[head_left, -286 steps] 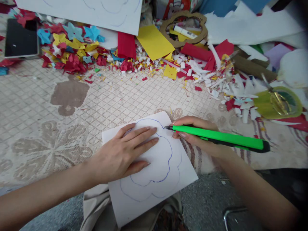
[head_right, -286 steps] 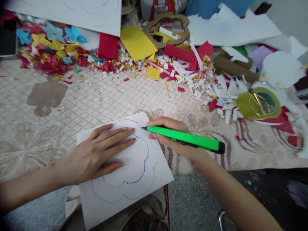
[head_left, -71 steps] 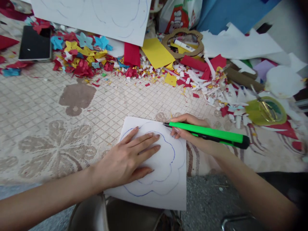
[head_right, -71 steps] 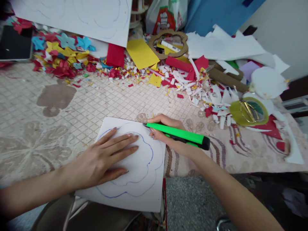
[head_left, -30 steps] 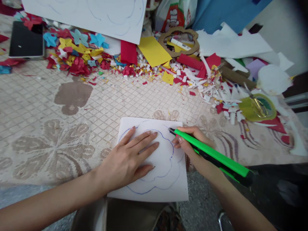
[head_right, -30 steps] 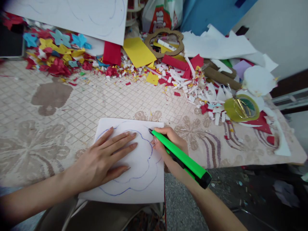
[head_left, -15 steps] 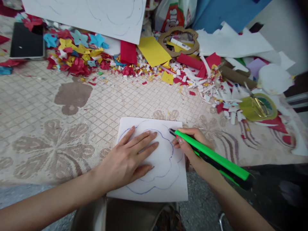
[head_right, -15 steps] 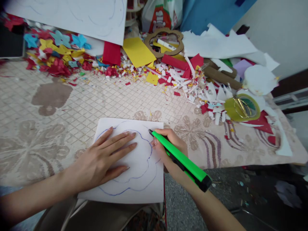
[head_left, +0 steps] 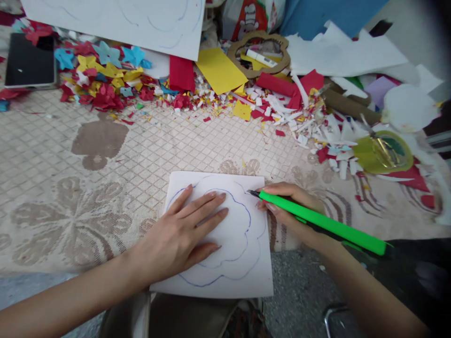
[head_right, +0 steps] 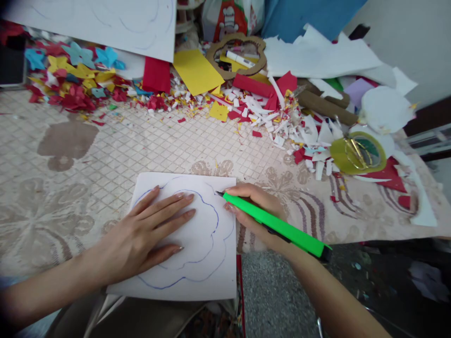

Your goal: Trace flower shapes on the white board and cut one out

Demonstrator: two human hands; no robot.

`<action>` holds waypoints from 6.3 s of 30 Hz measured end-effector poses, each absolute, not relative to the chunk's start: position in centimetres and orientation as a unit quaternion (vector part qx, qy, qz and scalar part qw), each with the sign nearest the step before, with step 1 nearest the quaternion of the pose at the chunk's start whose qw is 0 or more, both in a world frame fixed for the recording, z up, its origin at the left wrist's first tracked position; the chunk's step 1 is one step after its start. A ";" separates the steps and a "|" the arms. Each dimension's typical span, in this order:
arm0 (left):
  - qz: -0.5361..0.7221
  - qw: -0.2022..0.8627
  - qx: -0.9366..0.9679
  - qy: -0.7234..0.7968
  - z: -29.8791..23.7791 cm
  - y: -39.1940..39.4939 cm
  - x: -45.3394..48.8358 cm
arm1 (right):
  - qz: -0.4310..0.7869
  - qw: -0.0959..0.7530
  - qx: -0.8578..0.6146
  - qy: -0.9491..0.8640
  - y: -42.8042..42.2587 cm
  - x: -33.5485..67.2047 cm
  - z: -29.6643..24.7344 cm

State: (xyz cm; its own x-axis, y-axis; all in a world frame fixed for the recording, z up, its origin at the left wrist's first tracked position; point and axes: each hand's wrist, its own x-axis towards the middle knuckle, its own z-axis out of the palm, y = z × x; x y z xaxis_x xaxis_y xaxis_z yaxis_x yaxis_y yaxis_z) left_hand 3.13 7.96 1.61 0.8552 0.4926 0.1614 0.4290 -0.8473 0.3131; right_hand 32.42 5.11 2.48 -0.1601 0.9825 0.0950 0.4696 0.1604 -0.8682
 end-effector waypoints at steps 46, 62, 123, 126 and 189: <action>0.133 0.100 0.936 0.309 3.8 6.0 2.9 | 0.485 0.167 -0.321 -0.796 16.1 30.2 5.4; 0.066 0.225 0.971 0.046 3.1 11.7 3.9 | 0.510 0.118 -0.279 -0.805 18.1 30.9 5.1; 0.120 0.193 0.953 0.200 1.7 8.2 3.6 | 0.441 0.156 -0.340 -0.816 16.8 29.1 5.6; 0.124 0.199 0.951 0.200 1.6 8.1 3.6 | 0.437 0.164 -0.357 -0.809 16.4 29.1 5.5; 0.165 0.154 0.935 0.272 1.3 5.6 4.6 | 0.428 0.344 -0.603 -0.579 5.1 28.6 3.8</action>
